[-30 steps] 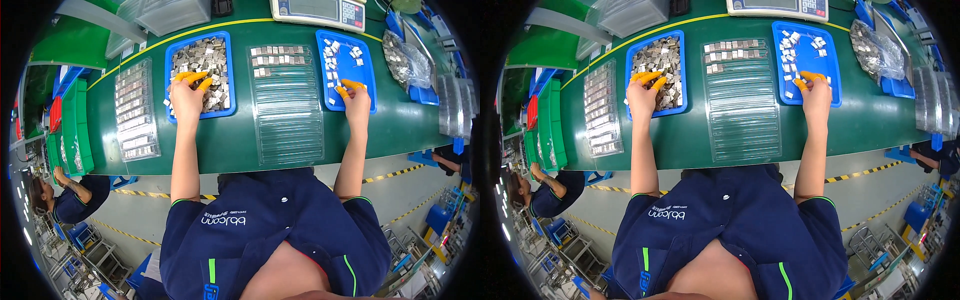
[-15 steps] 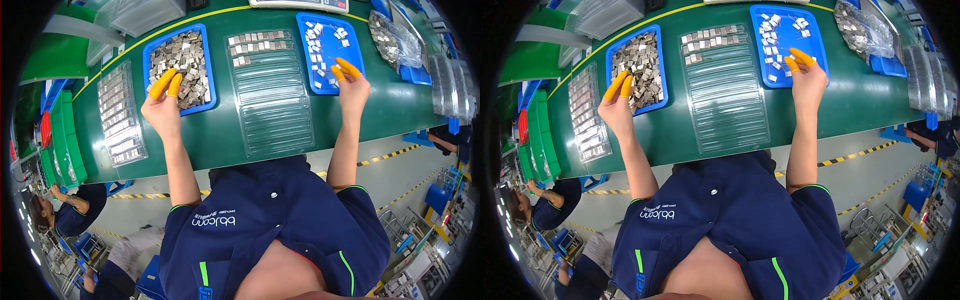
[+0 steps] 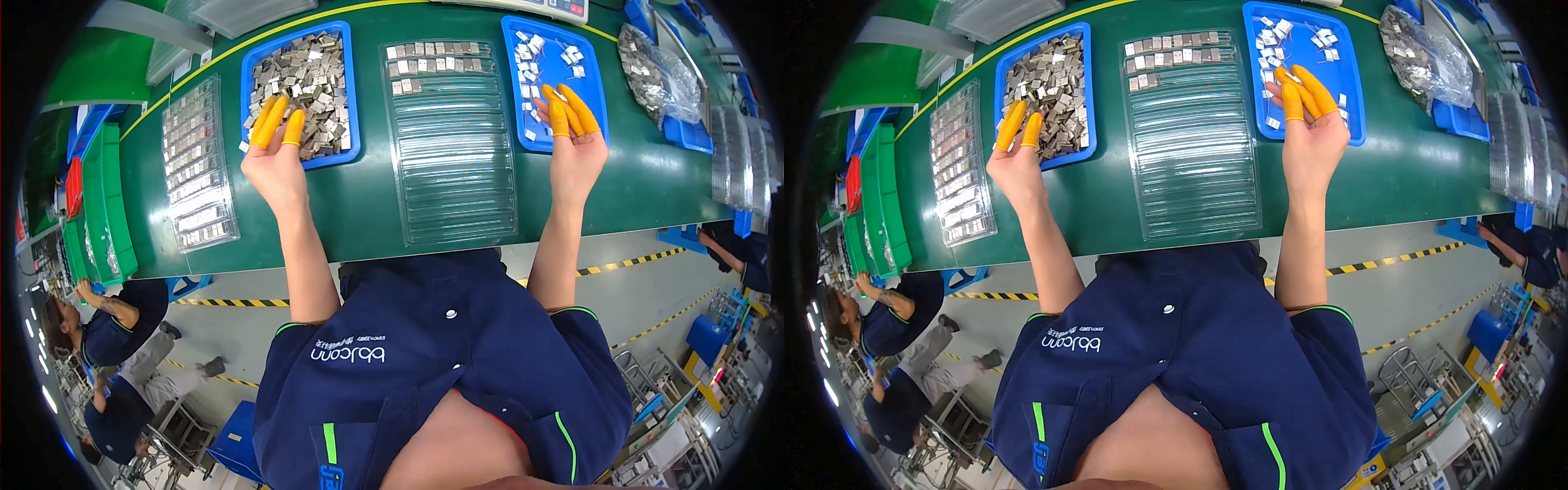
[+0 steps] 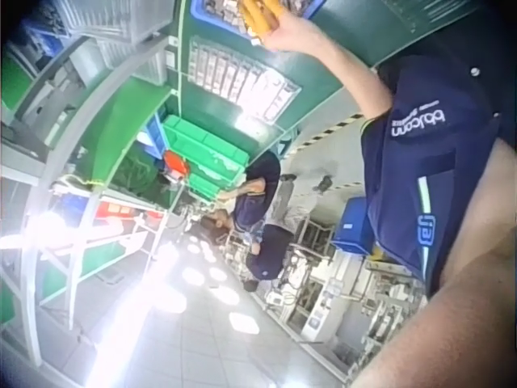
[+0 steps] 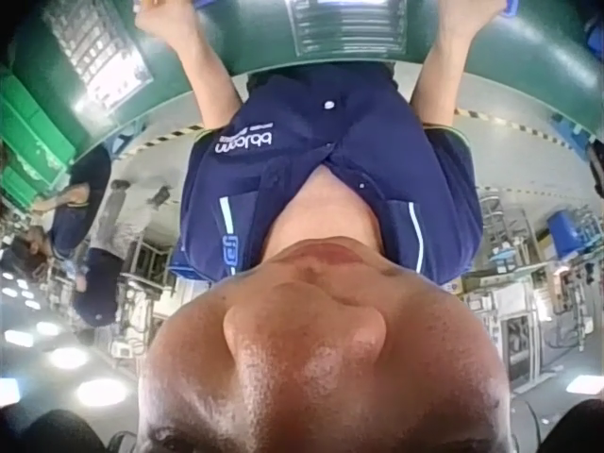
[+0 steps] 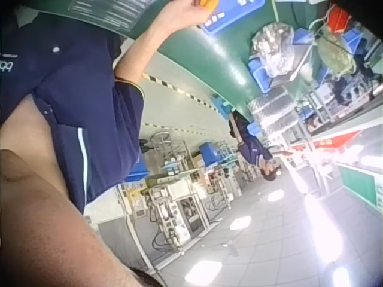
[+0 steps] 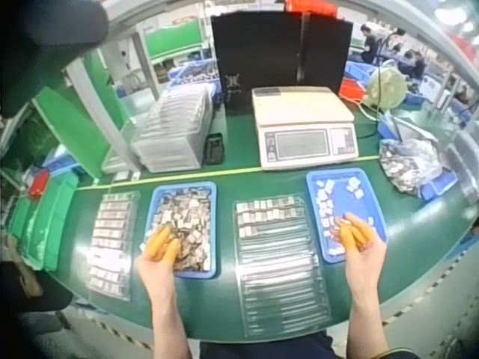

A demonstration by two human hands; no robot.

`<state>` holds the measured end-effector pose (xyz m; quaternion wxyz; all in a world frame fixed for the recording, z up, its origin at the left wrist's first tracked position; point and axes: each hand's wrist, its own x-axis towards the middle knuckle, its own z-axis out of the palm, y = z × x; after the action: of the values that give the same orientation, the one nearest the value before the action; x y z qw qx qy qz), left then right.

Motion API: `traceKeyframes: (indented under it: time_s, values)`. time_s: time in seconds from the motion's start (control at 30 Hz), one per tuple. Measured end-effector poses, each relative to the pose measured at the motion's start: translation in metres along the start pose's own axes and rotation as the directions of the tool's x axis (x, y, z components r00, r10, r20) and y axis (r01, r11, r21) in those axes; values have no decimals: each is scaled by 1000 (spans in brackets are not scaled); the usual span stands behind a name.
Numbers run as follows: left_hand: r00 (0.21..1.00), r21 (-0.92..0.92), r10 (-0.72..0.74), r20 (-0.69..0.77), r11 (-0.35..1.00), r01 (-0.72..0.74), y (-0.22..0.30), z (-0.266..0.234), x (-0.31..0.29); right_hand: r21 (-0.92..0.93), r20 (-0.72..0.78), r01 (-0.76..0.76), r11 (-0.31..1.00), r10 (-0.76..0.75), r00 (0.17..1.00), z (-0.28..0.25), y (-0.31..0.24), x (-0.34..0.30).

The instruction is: The person assembles small metal components onto a plastic carrier tray by hand, taking the components from blue component bins and placing them onto the tray.

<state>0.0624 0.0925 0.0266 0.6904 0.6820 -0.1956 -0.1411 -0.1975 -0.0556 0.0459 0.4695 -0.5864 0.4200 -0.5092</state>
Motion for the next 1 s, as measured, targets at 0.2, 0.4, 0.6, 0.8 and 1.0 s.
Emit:
traceKeyframes:
  time_s: [0.2,0.4,0.6,0.8,1.0]
  values:
    - [994,-44,18,-104,999,-23,7,-9,0,-95,85,-104,990,112,990,3,1,-8]
    - [998,-139,-34,-55,990,27,10,-13,-5,-108,52,40,993,-35,998,16,4,-11]
    - [878,-247,-222,424,905,348,21,23,-50,-68,323,-71,995,89,942,53,-24,-34]
    - [866,-225,-195,460,918,327,22,27,-57,-199,390,53,978,29,920,66,-21,-50]
    - [857,-169,-238,457,923,346,20,23,-59,-184,395,9,983,65,916,68,-21,-55]
